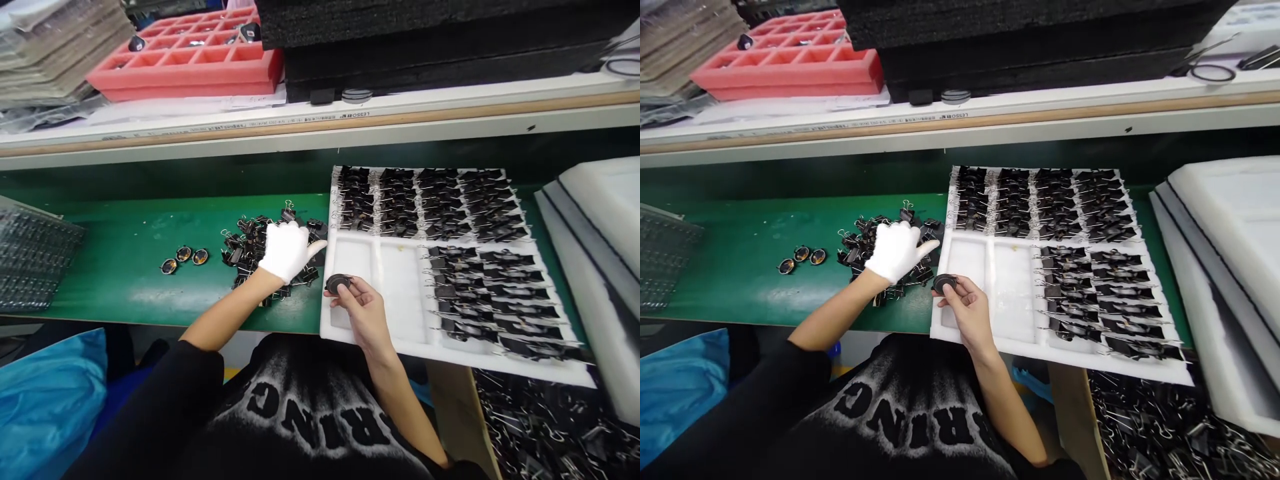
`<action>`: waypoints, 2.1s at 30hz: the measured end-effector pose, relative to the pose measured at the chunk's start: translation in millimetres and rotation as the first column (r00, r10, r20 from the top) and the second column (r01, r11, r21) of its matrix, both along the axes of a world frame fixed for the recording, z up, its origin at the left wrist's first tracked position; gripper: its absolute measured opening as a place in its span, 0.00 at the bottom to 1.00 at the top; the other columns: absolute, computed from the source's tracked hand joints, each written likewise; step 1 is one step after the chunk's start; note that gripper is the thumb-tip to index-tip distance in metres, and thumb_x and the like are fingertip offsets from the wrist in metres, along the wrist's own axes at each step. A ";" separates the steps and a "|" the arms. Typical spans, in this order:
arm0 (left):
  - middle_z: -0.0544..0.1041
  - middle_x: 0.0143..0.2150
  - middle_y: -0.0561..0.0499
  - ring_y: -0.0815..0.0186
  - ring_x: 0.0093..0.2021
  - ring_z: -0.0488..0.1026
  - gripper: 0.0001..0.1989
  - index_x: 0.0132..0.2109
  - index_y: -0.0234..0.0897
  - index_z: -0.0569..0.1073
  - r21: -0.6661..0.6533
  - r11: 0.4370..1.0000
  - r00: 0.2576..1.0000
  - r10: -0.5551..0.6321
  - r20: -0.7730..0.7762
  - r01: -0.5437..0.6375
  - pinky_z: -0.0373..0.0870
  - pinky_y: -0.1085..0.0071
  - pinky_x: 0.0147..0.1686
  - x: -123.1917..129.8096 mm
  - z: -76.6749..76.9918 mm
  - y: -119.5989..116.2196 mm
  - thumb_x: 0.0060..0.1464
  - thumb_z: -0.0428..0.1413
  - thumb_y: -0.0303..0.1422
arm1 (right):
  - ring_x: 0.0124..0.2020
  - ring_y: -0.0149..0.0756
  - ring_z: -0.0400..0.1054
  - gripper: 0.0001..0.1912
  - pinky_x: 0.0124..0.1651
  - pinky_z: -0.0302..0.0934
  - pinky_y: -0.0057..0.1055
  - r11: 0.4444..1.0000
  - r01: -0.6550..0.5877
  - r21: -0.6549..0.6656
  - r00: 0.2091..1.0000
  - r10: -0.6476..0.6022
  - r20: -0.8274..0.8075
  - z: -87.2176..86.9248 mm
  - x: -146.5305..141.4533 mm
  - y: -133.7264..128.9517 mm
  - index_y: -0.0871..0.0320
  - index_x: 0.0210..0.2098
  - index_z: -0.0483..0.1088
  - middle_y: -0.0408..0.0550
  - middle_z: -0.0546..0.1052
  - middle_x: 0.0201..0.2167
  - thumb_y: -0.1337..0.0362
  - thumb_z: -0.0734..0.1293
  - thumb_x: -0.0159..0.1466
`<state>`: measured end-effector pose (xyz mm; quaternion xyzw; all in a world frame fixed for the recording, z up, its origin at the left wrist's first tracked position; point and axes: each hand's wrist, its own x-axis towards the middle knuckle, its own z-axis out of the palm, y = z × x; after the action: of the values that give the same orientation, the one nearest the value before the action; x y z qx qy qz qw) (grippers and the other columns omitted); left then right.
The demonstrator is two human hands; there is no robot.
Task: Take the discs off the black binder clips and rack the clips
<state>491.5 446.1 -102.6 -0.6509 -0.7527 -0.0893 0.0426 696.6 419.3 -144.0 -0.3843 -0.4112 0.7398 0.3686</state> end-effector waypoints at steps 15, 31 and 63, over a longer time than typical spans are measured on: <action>0.64 0.24 0.55 0.69 0.25 0.63 0.21 0.25 0.40 0.61 0.189 0.964 0.846 -0.254 0.468 0.185 0.58 0.68 0.30 23.2 13.1 -61.7 0.68 0.49 0.35 | 0.61 0.46 0.73 0.15 0.67 0.66 0.47 0.993 -0.100 0.057 0.989 0.106 -0.100 4.8 4.2 4.0 0.51 0.45 0.80 0.52 0.77 0.62 0.53 0.77 0.62; 0.61 0.20 0.59 0.72 0.22 0.57 0.14 0.26 0.40 0.60 -0.034 0.994 0.747 -0.052 0.663 0.100 0.55 0.72 0.26 26.9 17.5 -83.2 0.55 0.55 0.38 | 0.43 0.41 0.78 0.14 0.54 0.75 0.44 0.976 -0.171 0.135 0.984 0.177 -0.029 17.5 9.5 1.3 0.52 0.43 0.80 0.50 0.83 0.45 0.52 0.77 0.62; 0.68 0.22 0.58 0.72 0.21 0.62 0.21 0.30 0.38 0.68 -0.140 0.805 0.735 -0.435 0.520 0.576 0.54 0.73 0.25 3.7 51.7 -41.5 0.66 0.56 0.48 | 0.39 0.39 0.80 0.10 0.46 0.77 0.37 0.933 0.004 0.360 0.996 -0.038 0.086 25.0 24.7 19.9 0.53 0.42 0.80 0.47 0.85 0.39 0.59 0.76 0.62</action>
<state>495.2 404.6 -50.9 -0.7905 -0.5366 -0.1382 -0.2609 721.3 439.2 -119.0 -0.3481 -0.5519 0.6298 0.4214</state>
